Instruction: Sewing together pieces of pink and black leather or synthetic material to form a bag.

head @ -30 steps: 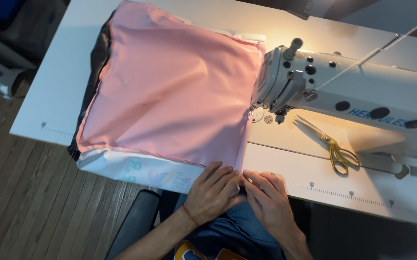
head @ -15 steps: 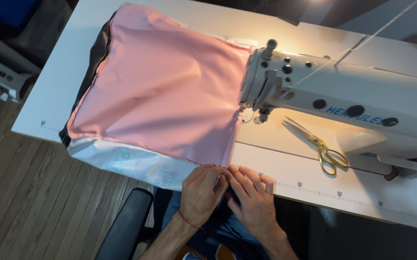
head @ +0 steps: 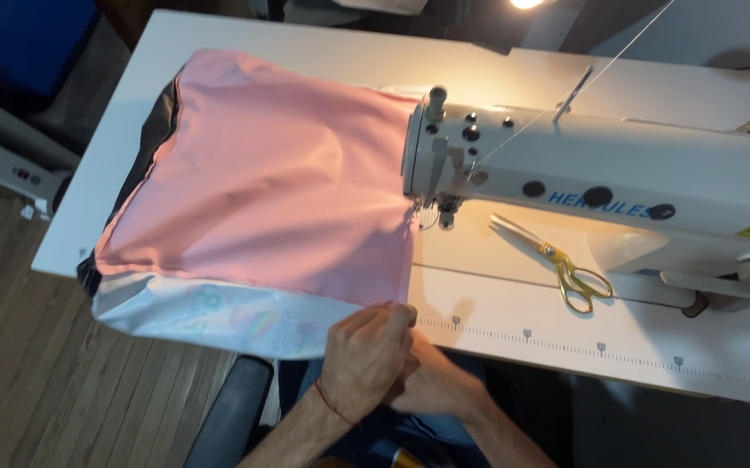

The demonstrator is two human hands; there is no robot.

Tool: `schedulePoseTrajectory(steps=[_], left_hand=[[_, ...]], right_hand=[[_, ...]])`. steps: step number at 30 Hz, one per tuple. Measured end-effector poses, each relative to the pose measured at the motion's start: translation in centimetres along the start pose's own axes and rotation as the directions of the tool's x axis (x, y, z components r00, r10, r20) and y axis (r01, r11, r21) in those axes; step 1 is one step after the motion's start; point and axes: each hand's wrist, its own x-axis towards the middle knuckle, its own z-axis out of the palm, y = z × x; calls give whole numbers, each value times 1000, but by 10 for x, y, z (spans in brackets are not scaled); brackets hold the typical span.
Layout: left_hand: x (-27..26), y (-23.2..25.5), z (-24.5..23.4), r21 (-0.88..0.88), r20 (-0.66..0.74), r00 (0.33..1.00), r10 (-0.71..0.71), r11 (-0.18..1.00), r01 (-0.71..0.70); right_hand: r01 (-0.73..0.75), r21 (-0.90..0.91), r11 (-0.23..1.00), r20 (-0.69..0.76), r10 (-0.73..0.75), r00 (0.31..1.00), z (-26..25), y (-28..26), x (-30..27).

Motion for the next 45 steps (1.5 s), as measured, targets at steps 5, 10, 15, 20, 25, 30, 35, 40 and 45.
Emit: schedulePoseTrajectory(steps=[5,10,15,20,25,30,35,40,45], left_hand=[[-3,-6,17,63,231,957,-175,984,165],[-33,-23,41,11,182,974,-134,991,134],[-29,-27,19,-99,88,996,-28,994,37],[-24,-40,0,-244,282,959,-33,964,105],[17,-61,-31,-204,661,728,-179,891,405],[50,-99,-13,-85,645,762,47,996,10],[61,-138,37,197,440,824,357,857,-477],[61,-131,36,170,463,820,337,874,-455],[34,-132,43,198,490,782,385,825,-530]], right_hand=[[-101,600,793,-10,133,991,27,-5,-23],[-309,602,736,102,313,944,13,-19,-34],[-325,372,870,-543,488,683,-31,-34,-42],[-141,-367,920,-544,-90,834,-88,-54,-10],[-98,-355,930,-539,-117,834,-74,-45,4],[-115,-380,918,-504,-102,857,-68,-50,8],[-183,-358,916,-512,-29,858,-63,-53,13],[-205,-357,912,-541,-23,841,-67,-58,15],[-230,-383,895,-530,-9,848,-69,-59,16]])
